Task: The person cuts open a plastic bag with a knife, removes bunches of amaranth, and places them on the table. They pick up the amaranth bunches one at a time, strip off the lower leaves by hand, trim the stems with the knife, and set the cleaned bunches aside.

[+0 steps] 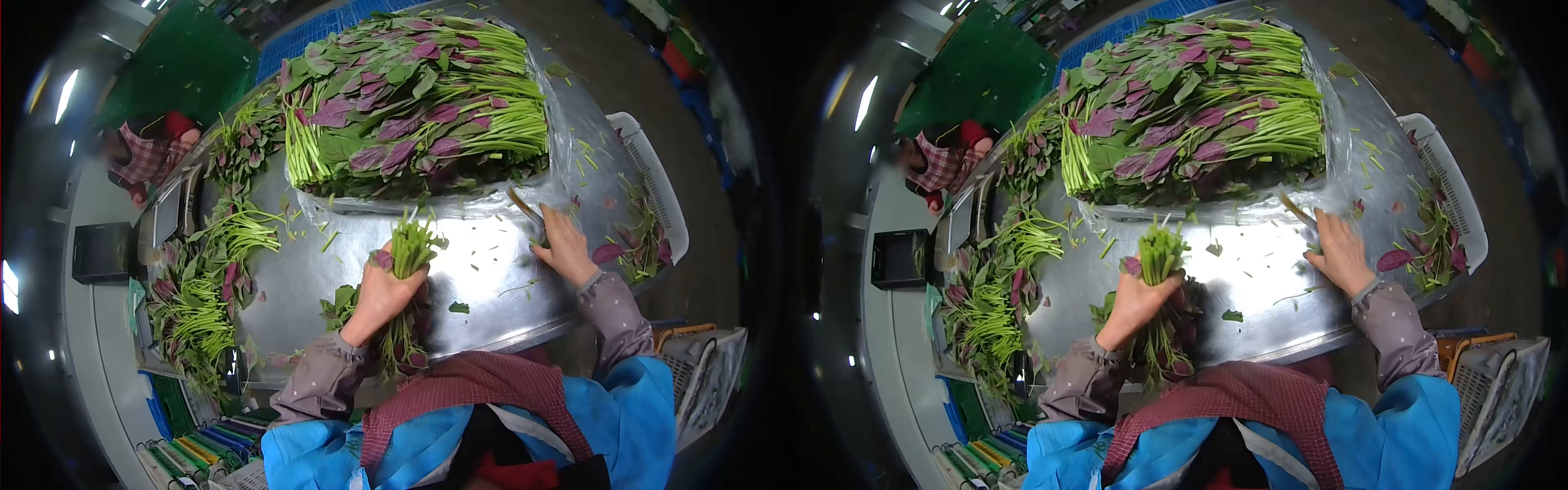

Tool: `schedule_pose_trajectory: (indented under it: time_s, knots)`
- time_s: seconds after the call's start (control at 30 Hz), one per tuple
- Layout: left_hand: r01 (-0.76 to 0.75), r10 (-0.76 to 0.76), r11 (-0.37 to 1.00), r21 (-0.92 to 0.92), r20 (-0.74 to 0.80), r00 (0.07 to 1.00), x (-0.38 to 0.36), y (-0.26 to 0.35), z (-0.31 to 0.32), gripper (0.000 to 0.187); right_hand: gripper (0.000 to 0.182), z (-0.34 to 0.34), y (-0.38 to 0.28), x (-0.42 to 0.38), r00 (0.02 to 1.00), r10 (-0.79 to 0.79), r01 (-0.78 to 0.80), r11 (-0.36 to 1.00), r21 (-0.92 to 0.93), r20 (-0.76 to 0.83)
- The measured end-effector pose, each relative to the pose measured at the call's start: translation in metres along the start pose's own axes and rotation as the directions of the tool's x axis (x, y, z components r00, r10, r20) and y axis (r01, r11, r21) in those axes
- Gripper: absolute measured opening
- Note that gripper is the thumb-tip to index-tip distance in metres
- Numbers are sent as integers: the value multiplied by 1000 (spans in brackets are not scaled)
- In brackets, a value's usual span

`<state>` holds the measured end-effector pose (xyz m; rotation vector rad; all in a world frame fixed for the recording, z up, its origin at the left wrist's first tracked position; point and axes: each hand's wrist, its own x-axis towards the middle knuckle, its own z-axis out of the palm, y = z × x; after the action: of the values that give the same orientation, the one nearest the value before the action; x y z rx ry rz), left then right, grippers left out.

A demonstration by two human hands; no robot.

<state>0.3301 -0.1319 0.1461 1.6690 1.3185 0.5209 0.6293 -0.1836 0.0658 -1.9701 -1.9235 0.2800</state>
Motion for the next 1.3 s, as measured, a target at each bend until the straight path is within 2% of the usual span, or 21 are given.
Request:
schedule_pose_trajectory:
  time_s: [0.07, 0.1, 0.17, 0.23, 0.3, 0.33, 0.37, 0.43, 0.5, 0.57, 0.63, 0.7, 0.77, 0.83, 0.87, 0.93, 0.97, 1.03, 1.13, 1.27, 1.3]
  knots:
    - [6, -6, 1000, -12, -17, 1000, 8, 12, -8, 23, 62, -17, -26, 11, 995, -87, 92, 992, 90, -57]
    - [125, -126, 988, -96, -9, 992, 10, 25, -14, 23, 73, -20, -45, 14, 981, -157, 175, 968, 181, -110]
    - [107, -125, 975, -194, -83, 989, 19, 21, -15, 24, 84, -19, -86, 13, 977, -214, 151, 753, 640, 22]
    - [128, -140, 985, -120, -98, 985, 24, 39, -19, 23, 101, -9, -123, 13, 931, -301, -22, 517, 856, 206]
    - [-42, -47, 920, -389, -217, 975, 28, 48, -13, 23, 109, 23, -142, 17, 908, -402, 99, 477, 873, 117]
    - [-24, -91, 831, -556, -180, 980, 32, 48, -10, 24, 108, 29, -148, 16, 920, -387, 216, 623, 752, 57]
    - [-24, -94, 831, -556, -183, 979, 34, 51, -9, 24, 108, 28, -153, 17, 919, -391, 216, 622, 753, 59]
    - [-2, -165, 662, -749, -149, 975, 35, 57, -7, 25, 102, 23, -158, 20, 940, -196, -176, 421, 890, 279]
    - [92, -198, 620, -779, -42, 979, 38, 38, -11, 30, 92, 37, -150, 22, 937, -192, -196, 403, 894, 292]
    - [173, -6, 555, -813, 204, 979, 31, 23, -24, 42, 83, 43, -142, 21, 861, -310, -384, 122, 915, 403]
    - [102, 67, 795, -598, 253, 965, 25, -14, -43, 75, 79, 31, -143, 15, 854, -299, -443, 8, 896, 425]
    - [270, -7, 786, -557, 428, 904, 2, -43, -49, 84, 75, 27, -141, 13, 745, -361, -637, -131, 760, 562]
    - [452, -110, 692, -562, 537, 836, -32, -64, -24, 85, 72, 31, -141, 11, 721, -389, -660, -132, 740, 574]
    - [742, -379, 561, -368, 682, 625, -55, -63, -8, 85, 67, 59, -139, 3, 631, -393, -751, -94, 653, 669]
    - [744, -378, 552, -377, 682, 626, -67, -61, -8, 85, 62, 77, -135, -4, 625, -393, -740, -26, 672, 674]
    - [721, -203, 195, -665, 692, 693, -86, -61, -6, 83, 62, 76, -133, -9, 630, -332, -728, 64, 683, 702]
    - [719, -200, 175, -672, 691, 695, -85, -64, -2, 83, 62, 72, -133, -11, 647, -271, -704, 148, 695, 713]
    - [704, -354, 427, -567, 612, 707, -78, -79, 10, 83, 68, 53, -133, -13, 576, -235, -737, 266, 622, 783]
    - [553, -272, 476, -684, 483, 832, -86, -87, 19, 84, 77, 40, -141, -26, 620, -185, -700, 309, 644, 762]
    - [314, -174, 611, -726, 265, 949, -95, -63, 28, 88, 92, 29, -159, -35, 814, -278, -448, 257, 856, 510]
    - [161, -126, 651, -742, 104, 987, -99, -57, 32, 80, 97, 26, -162, -39, 876, -265, -341, 249, 906, 402]
